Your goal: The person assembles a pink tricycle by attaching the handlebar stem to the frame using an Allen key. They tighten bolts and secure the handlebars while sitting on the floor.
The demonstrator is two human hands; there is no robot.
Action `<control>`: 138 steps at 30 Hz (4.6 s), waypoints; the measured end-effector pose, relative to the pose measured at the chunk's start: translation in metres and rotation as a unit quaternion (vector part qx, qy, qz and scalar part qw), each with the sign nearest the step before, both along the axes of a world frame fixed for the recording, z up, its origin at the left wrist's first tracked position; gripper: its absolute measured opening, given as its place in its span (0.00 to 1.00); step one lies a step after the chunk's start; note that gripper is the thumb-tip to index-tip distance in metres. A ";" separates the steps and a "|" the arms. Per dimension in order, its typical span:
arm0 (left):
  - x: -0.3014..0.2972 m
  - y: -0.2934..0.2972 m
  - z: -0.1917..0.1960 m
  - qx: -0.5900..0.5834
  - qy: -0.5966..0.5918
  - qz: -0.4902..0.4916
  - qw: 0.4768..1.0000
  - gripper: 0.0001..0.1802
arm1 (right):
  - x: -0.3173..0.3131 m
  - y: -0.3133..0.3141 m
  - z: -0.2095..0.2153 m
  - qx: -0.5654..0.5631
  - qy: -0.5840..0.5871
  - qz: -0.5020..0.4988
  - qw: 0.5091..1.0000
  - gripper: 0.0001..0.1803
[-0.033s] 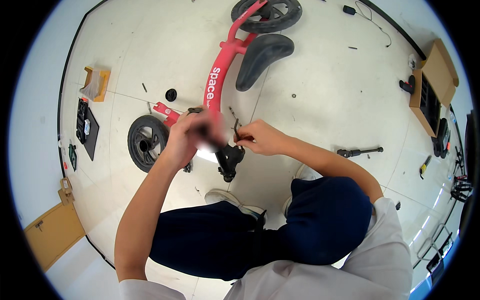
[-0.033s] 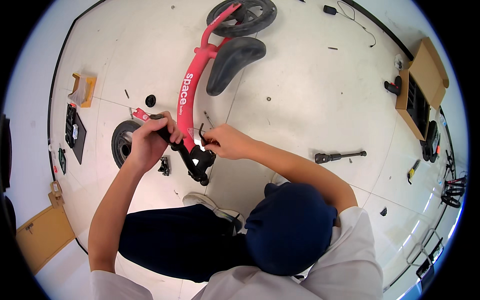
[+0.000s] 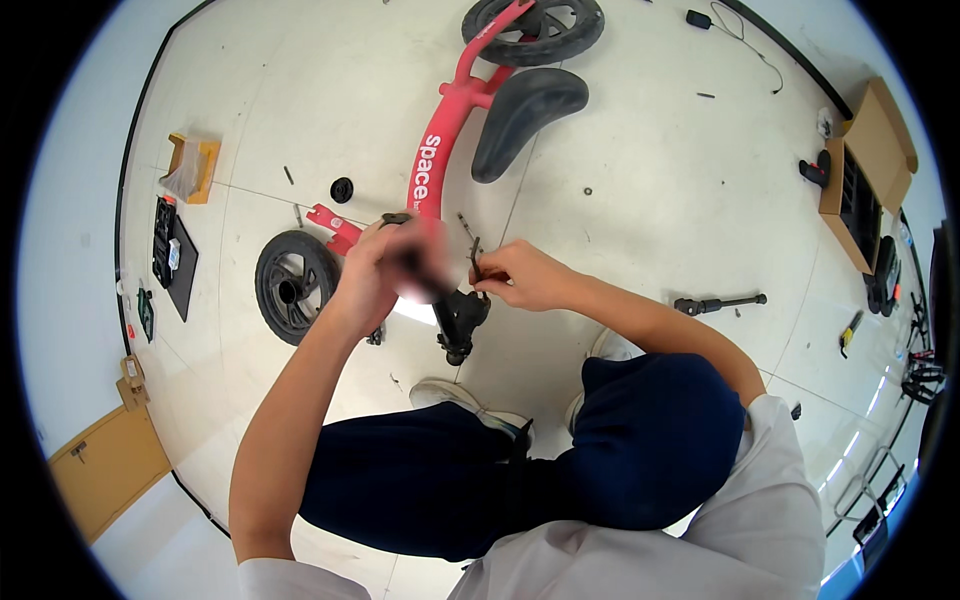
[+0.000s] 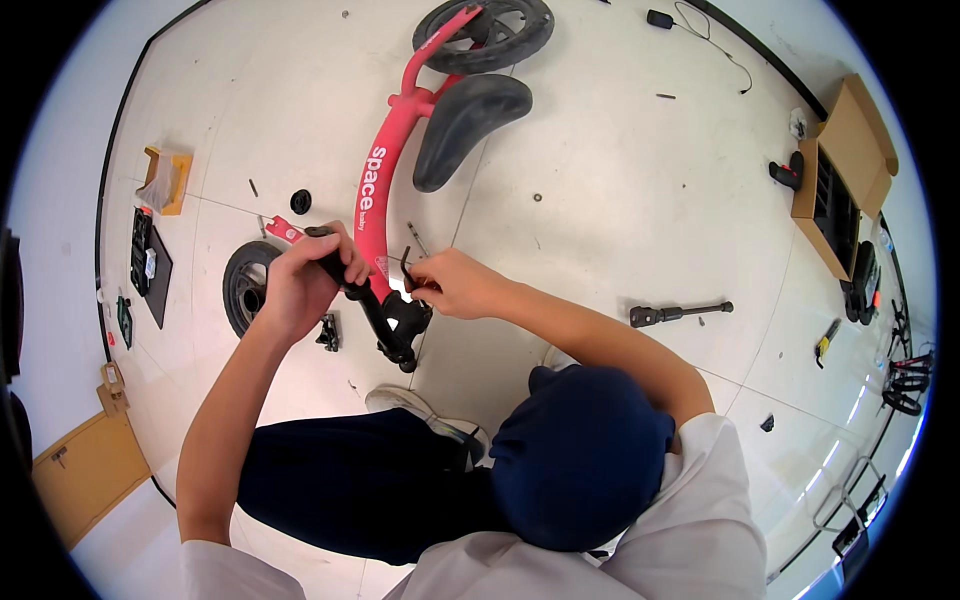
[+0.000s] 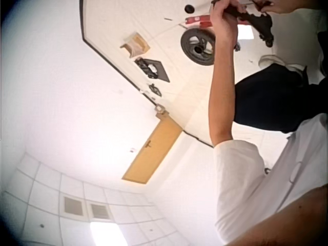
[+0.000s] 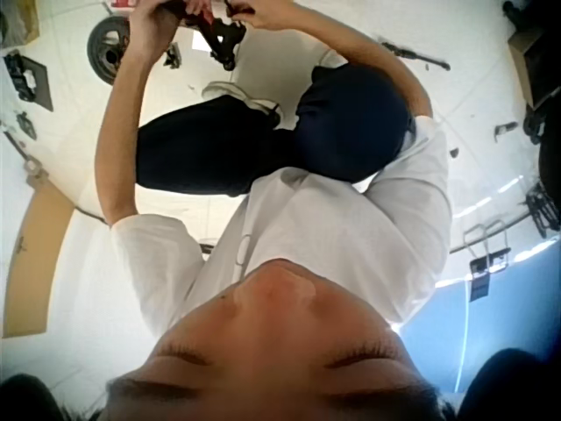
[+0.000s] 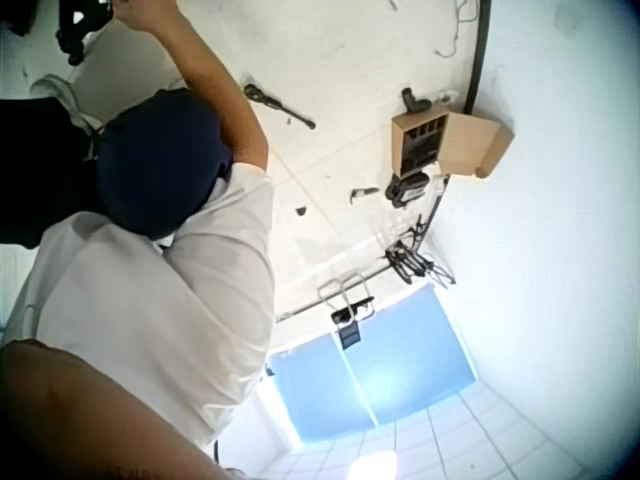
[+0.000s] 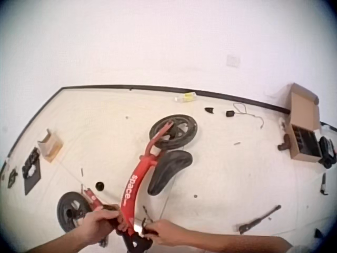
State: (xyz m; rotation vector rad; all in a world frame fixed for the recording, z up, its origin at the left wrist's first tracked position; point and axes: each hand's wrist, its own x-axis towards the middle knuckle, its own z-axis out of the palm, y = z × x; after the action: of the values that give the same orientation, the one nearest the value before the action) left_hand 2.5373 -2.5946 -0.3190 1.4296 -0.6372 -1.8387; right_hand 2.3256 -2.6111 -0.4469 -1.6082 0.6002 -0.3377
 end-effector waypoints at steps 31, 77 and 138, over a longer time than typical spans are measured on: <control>0.028 0.024 0.025 -0.059 0.086 0.025 0.994 0.24 | 0.004 -0.007 0.033 -0.015 0.012 0.016 1.000 0.11; 0.071 0.071 0.045 -0.463 -0.458 -0.437 0.620 0.09 | 0.029 0.008 0.028 0.231 0.015 0.024 0.972 0.07; 0.032 0.045 0.065 -0.441 -0.482 -0.580 0.487 0.09 | 0.077 -0.012 0.034 -0.029 -0.083 0.325 0.942 0.08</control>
State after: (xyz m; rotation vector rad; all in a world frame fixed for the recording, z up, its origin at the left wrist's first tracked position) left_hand 2.5693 -2.5493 -0.2535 1.0620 -3.1430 -0.6018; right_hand 2.4023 -2.6233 -0.4125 -1.7163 -0.0875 0.0054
